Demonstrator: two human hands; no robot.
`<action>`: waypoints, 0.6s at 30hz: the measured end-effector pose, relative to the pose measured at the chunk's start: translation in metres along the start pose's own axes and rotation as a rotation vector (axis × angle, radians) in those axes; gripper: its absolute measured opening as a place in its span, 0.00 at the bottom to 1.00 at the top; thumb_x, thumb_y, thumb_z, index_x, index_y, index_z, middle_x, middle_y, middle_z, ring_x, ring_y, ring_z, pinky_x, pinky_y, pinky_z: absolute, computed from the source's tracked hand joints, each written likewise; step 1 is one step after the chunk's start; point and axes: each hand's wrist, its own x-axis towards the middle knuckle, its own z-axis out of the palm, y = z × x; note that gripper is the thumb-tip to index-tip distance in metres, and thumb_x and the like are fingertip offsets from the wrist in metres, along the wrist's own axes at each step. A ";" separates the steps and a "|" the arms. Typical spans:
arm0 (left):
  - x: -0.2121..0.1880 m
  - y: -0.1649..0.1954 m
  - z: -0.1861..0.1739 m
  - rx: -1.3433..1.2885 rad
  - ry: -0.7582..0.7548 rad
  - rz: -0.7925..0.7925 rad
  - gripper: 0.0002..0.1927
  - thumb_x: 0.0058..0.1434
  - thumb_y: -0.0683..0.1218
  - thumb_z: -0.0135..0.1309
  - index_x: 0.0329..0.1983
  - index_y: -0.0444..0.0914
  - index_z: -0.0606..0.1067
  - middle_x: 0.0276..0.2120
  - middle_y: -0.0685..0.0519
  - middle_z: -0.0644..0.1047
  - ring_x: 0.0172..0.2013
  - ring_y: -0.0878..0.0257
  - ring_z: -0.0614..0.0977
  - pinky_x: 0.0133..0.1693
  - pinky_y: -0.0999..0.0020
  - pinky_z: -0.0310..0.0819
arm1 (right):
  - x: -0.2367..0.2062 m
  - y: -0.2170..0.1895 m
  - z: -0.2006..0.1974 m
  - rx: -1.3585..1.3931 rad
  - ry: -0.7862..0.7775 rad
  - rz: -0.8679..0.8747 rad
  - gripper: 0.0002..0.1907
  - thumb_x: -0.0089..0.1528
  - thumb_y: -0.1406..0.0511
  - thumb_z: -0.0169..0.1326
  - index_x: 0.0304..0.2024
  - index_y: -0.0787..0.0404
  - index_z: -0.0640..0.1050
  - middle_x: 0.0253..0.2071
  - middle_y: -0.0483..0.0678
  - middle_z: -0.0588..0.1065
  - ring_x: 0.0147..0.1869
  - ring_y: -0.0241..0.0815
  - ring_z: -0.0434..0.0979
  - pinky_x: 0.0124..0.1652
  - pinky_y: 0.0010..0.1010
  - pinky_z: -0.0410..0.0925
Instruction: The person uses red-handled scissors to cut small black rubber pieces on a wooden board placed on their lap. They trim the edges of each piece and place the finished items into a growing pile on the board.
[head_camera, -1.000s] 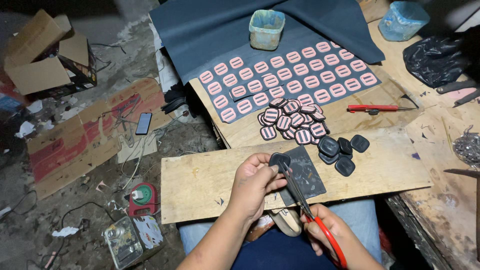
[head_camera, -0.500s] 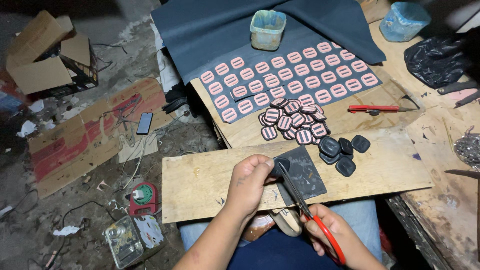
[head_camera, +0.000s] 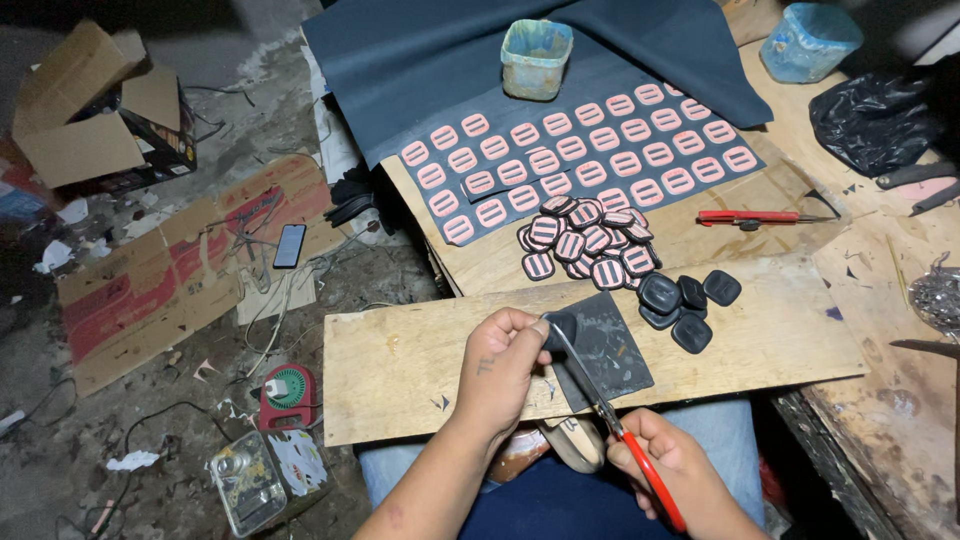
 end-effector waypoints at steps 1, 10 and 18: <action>0.000 0.002 0.001 -0.026 0.000 -0.003 0.05 0.67 0.39 0.54 0.40 0.32 0.71 0.30 0.52 0.77 0.31 0.66 0.79 0.34 0.72 0.73 | 0.001 0.001 0.000 0.003 -0.007 0.000 0.10 0.60 0.63 0.58 0.39 0.61 0.74 0.21 0.45 0.69 0.17 0.36 0.68 0.19 0.28 0.64; -0.005 0.010 0.014 -0.111 -0.055 -0.109 0.07 0.65 0.38 0.50 0.46 0.37 0.70 0.36 0.51 0.80 0.36 0.66 0.83 0.38 0.73 0.76 | 0.005 0.011 -0.004 0.120 -0.180 -0.096 0.09 0.65 0.63 0.51 0.45 0.59 0.73 0.23 0.44 0.69 0.22 0.34 0.68 0.23 0.25 0.66; 0.000 0.006 0.003 -0.180 0.007 -0.148 0.06 0.68 0.45 0.51 0.36 0.38 0.74 0.34 0.52 0.81 0.32 0.66 0.82 0.41 0.67 0.78 | 0.002 0.004 -0.005 0.090 -0.246 -0.115 0.10 0.65 0.61 0.51 0.44 0.61 0.72 0.25 0.43 0.68 0.23 0.33 0.68 0.23 0.24 0.66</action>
